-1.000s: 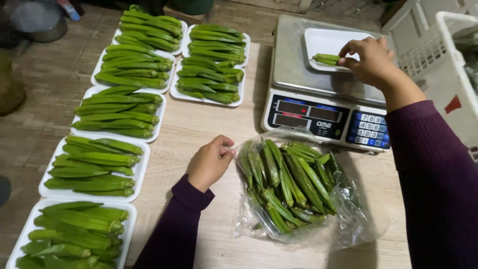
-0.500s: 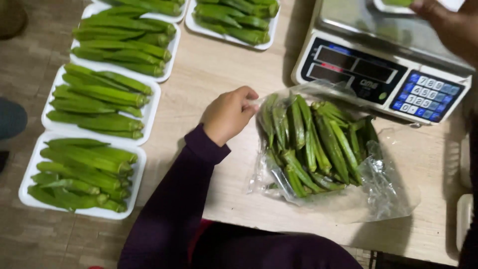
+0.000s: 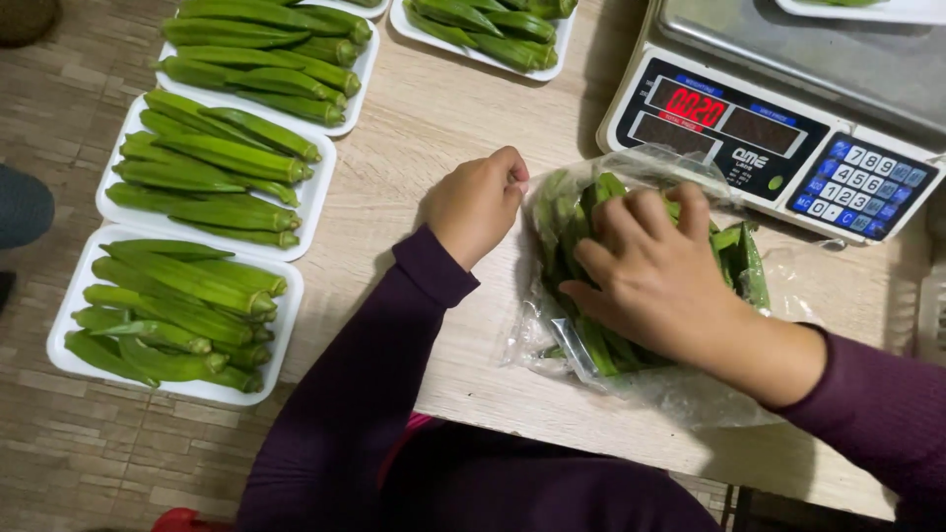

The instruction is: Weighing trays of okra on a digital scale and transferring them into plastic bags for packaging.

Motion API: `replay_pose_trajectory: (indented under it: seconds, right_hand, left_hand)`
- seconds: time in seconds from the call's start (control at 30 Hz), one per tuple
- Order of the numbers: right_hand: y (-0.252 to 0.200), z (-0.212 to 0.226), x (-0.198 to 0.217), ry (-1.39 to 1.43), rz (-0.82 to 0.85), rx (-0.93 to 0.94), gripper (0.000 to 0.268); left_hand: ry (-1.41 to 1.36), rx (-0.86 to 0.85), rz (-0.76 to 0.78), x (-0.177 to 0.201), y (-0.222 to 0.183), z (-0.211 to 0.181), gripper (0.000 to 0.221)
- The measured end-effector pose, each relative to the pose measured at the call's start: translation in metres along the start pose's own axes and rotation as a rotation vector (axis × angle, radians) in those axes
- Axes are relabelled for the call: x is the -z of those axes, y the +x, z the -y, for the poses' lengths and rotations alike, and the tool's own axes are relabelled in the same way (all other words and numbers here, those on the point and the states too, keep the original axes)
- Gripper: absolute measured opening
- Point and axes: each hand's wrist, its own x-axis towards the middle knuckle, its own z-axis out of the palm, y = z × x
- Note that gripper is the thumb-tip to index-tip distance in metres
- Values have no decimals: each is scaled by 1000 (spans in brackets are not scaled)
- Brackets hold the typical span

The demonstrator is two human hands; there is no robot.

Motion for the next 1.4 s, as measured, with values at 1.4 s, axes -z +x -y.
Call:
replay_pose_trajectory:
  seconds: [1.4]
  right_hand:
    - [17,-94,3,522,414,-435,29]
  left_hand:
    - [-146,-228,21,12,4,-2,26]
